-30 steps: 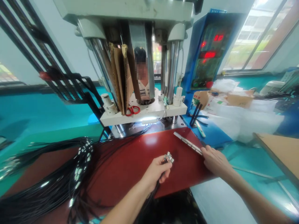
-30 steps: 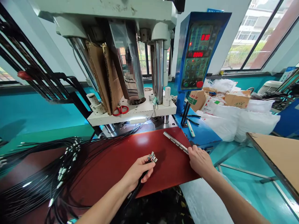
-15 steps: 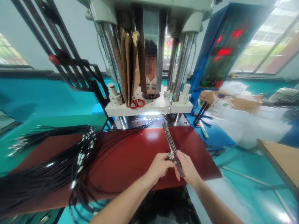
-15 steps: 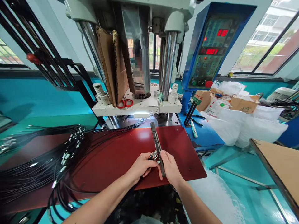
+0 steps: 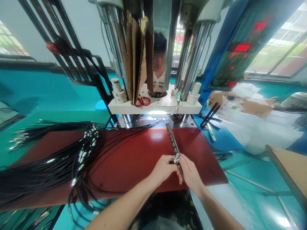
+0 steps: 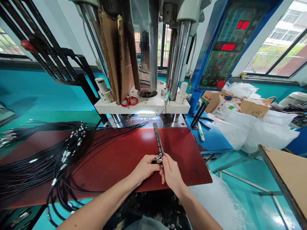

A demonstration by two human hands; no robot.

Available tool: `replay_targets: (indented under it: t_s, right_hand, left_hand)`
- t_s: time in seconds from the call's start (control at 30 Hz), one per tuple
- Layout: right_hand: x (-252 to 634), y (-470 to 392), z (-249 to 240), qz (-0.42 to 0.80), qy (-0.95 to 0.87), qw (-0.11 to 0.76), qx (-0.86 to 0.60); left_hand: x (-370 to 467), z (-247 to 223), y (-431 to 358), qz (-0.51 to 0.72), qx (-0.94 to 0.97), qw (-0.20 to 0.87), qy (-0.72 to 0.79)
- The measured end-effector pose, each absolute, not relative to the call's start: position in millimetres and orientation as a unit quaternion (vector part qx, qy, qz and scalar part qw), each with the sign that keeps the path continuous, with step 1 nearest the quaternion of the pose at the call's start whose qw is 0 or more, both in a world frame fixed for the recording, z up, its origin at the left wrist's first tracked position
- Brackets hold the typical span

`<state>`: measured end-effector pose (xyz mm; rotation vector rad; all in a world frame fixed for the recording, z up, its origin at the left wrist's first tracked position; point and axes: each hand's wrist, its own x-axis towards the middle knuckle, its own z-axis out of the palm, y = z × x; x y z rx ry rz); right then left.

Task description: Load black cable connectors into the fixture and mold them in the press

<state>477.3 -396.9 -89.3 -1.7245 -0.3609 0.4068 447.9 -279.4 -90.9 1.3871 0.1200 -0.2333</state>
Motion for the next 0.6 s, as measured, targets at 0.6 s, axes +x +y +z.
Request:
replay_targets:
  t_s: [0.6]
  right_hand:
    - [476, -405, -101, 0.198, -0.111, 0.690, -0.688]
  left_hand:
    - [453, -75, -271, -0.166, 0.634, 0.741, 0.145]
